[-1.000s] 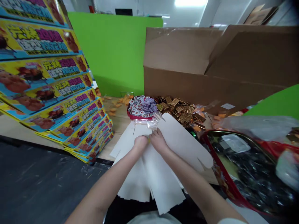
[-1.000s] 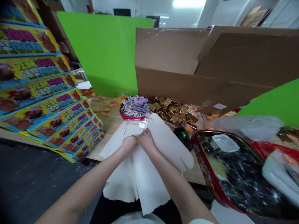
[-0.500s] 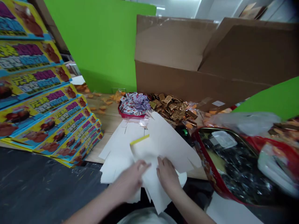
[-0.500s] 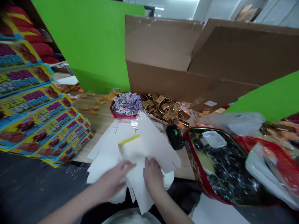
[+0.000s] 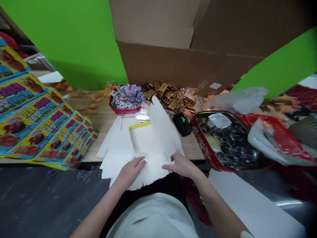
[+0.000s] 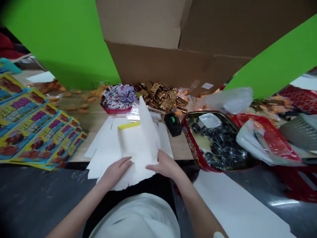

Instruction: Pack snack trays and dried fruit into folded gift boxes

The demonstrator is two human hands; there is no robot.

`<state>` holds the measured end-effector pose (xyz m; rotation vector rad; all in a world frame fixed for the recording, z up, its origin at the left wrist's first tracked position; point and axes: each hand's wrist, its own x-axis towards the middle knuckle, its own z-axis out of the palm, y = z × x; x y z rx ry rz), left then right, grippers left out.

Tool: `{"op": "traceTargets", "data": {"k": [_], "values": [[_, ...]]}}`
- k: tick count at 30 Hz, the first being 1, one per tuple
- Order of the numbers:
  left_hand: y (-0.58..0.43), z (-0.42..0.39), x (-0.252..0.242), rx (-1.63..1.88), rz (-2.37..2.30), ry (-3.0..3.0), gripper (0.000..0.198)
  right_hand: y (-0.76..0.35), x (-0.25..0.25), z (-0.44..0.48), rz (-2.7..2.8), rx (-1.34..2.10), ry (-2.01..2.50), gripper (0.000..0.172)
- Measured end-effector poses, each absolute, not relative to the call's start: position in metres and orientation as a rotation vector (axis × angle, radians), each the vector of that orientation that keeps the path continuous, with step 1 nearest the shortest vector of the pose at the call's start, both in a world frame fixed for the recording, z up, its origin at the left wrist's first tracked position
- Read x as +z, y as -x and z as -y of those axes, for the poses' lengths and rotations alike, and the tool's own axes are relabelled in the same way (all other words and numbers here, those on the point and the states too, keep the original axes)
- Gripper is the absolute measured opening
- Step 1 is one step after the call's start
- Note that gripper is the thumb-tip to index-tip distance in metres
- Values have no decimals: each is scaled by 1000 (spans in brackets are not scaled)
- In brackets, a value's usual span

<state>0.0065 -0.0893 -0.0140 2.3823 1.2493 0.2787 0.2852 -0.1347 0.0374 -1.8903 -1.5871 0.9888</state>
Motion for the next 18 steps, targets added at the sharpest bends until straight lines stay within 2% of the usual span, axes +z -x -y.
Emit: {"op": "traceTargets", "data": {"k": [1, 4, 5, 6, 8, 13, 18], "values": [[-4, 94, -8, 259, -1160, -2431, 37, -275, 28, 126, 1477, 971, 1902, 41], [1, 118, -4, 205, -1105, -2610, 89, -244, 3, 112, 1097, 1083, 1827, 61], [0, 128, -8, 208, -1168, -2658, 98, -237, -2, 112, 993, 1173, 1760, 62], [-1, 138, -14, 234, -1248, -2686, 100, -234, -5, 115, 919, 1259, 1690, 61], [-6, 154, -27, 370, -1355, -2667, 84, -237, -5, 125, 909, 1347, 1619, 56], [-19, 149, -26, 872, -1467, -2219, 29, -263, 9, 153, 1293, 1201, 1584, 46], [-40, 113, -11, 1018, -1653, -1786, 28, -237, -18, 151, 1266, 912, 1695, 46]]}}
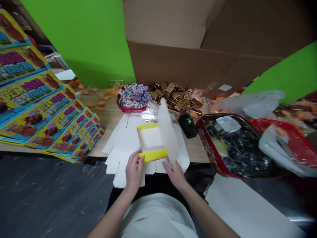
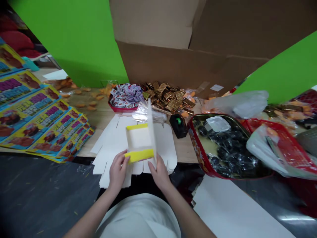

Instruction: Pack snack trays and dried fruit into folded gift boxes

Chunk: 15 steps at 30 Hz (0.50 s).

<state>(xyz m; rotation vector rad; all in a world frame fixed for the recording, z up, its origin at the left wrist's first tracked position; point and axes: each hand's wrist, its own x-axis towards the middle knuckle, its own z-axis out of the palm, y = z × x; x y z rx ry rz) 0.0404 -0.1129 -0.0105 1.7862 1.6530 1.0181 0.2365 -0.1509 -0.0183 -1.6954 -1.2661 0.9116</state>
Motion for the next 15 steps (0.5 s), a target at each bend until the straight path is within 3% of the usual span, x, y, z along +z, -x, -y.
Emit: {"op": "traceTargets", "data": {"k": [2, 5, 8, 11, 15], "values": [[-46, 106, -15, 1123, -1722, -1837, 32, -220, -34, 141, 1126, 702, 1782, 48], [-41, 101, -23, 1078, -1634, -2386, 30, -216, -35, 131, 1117, 551, 1889, 45], [-27, 95, -23, 882, -1371, -2855, 32, -227, -6, 143, 1435, 622, 2091, 34], [-20, 84, -15, 625, -1198, -2956, 20, -221, 33, 161, 1914, 730, 2079, 27], [-31, 65, 3, 92, -1139, -2879, 24, -184, 50, 142, 2276, 410, 2010, 22]]}}
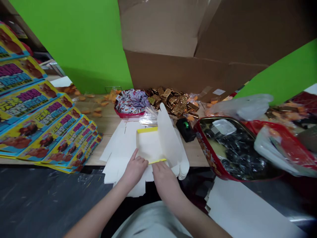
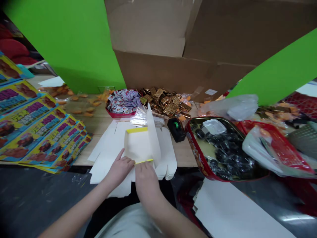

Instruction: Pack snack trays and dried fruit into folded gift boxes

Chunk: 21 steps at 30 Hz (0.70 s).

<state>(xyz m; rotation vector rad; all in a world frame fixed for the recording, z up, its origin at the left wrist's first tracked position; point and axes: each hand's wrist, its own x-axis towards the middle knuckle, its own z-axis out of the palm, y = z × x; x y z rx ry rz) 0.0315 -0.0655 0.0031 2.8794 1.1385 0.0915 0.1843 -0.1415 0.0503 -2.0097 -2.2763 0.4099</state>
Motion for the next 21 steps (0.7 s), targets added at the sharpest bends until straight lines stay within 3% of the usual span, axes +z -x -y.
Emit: {"op": "traceTargets", "data": {"k": [4, 8, 14, 18, 21], "values": [[-44, 48, 17, -214, -1134, -2725, 23, -172, 36, 93, 2438, 402, 2212, 25], [-46, 42, 28, -266, -1086, -2677, 19, -191, 35, 79, 2632, 398, 2003, 20], [-51, 66, 35, -298, -1103, -2561, 31, -207, 29, 91, 2915, 263, 1561, 14], [-56, 70, 28, -365, -1158, -2461, 33, -233, 36, 124, 2671, -158, 1171, 24], [-61, 67, 25, -375, -1208, -2329, 36, -282, 57, 132, 2111, -421, 991, 35]]}}
